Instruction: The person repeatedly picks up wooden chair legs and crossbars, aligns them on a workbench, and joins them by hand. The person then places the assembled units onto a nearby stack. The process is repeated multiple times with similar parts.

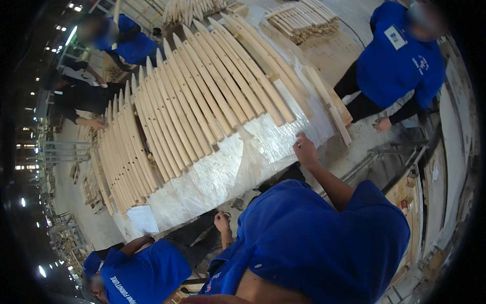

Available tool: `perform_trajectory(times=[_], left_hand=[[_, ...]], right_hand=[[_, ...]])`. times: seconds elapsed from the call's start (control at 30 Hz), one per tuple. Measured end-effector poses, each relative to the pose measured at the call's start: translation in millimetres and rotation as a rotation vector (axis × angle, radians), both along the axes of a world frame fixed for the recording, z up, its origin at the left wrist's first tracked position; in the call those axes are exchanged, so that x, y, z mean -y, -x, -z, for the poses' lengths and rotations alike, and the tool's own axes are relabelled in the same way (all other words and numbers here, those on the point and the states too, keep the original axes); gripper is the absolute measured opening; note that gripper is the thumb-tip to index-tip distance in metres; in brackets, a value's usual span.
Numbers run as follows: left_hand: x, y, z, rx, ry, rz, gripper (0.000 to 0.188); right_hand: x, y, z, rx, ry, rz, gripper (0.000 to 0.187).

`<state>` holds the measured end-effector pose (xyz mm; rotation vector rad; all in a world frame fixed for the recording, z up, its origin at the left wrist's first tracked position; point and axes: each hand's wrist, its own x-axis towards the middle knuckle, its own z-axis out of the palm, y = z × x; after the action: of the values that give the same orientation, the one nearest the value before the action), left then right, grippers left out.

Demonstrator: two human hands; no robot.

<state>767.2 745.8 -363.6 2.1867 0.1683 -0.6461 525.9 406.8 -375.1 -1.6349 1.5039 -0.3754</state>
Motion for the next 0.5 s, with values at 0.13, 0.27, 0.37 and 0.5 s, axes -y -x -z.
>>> perform_trajectory(times=[0.13,0.27,0.37,0.5], left_hand=[[-8,-31,2,-0.108,0.241,-0.476,0.036],[9,-82,23,-0.356,0.533,-0.826,0.043],[16,-93,49,-0.379,0.59,-1.03,0.042],[56,-101,63,-0.034,0.347,-1.067,0.036]], right_hand=[[-34,37,47,-0.161,-0.024,0.393,0.037],[-26,28,77,0.157,-0.385,1.062,0.038],[-5,-9,85,0.407,-0.405,1.284,0.047],[12,-49,95,-0.271,-0.291,1.209,0.047]])
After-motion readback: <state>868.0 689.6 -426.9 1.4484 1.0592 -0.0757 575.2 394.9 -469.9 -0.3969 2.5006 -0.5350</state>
